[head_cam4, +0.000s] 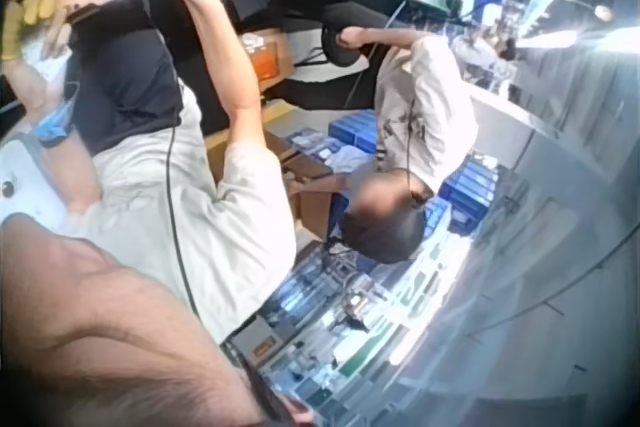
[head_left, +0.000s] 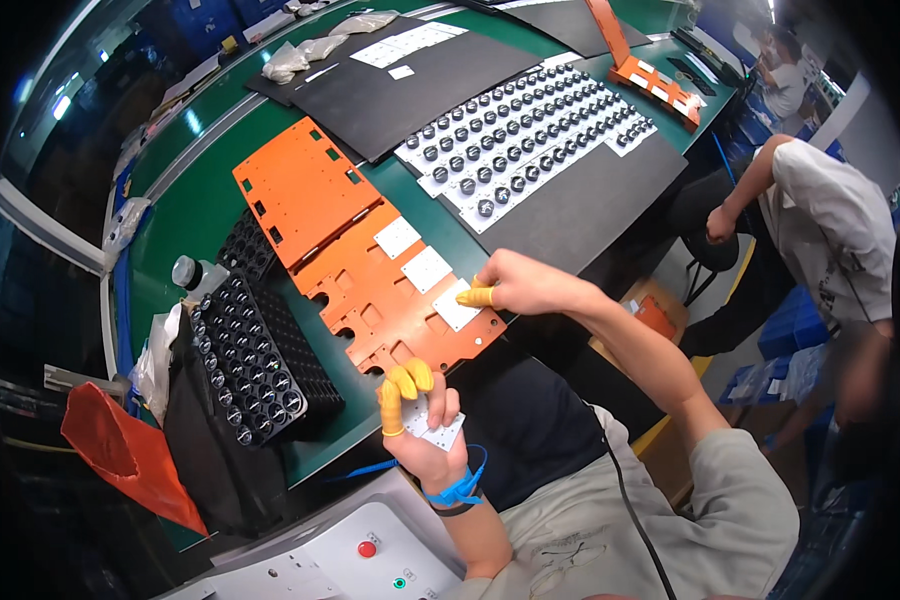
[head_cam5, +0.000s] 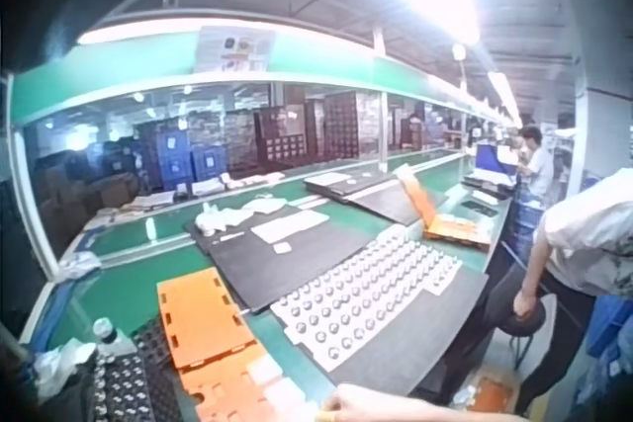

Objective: The person assembles small electronic components at a workstation. They pick up white rectangular modules and black cylindrical parts, insert the cylinders into the modules, and place the assembled units into an orange tray. The person repeats this process multiple times while another worker performs similar tasks nearby.

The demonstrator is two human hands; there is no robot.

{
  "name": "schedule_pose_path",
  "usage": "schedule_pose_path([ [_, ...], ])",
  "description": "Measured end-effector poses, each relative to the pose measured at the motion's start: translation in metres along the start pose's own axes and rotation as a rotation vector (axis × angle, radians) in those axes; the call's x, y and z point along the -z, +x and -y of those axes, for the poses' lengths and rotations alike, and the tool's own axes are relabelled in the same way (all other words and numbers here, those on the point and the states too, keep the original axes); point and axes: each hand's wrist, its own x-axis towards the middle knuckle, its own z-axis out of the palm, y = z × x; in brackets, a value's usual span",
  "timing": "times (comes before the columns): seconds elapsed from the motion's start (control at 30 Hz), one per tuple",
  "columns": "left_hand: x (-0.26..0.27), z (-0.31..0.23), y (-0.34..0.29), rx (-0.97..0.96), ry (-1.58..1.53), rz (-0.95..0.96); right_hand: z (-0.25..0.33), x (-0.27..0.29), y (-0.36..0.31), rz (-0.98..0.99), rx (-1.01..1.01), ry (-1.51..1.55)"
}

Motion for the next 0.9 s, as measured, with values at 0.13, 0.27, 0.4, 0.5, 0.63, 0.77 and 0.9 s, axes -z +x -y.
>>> schedule_pose_path([
  [0.13,-0.013,0.006,0.003,0.031,-0.133,-0.014,0.006,0.010,0.008,0.175,-0.069,-0.009],
  [0.27,-0.037,0.017,0.002,0.032,-0.154,-0.190,0.000,0.016,0.004,0.224,-0.134,0.033],
  [0.4,-0.006,0.013,0.011,0.050,-0.188,0.128,0.011,0.018,0.009,0.231,-0.257,0.100],
  [0.5,-0.032,0.016,0.008,0.002,-0.122,-0.164,0.011,0.015,0.014,0.205,-0.273,0.040],
  [0.63,-0.037,0.020,0.021,0.002,-0.132,-0.098,0.011,0.011,0.016,0.160,-0.335,0.050],
  [0.77,-0.073,0.027,0.026,0.087,-0.111,-0.149,0.016,0.010,0.022,0.205,-0.352,0.040],
  [0.9,-0.045,0.022,0.044,0.172,-0.143,0.177,0.021,0.011,0.023,0.241,-0.331,0.031],
])
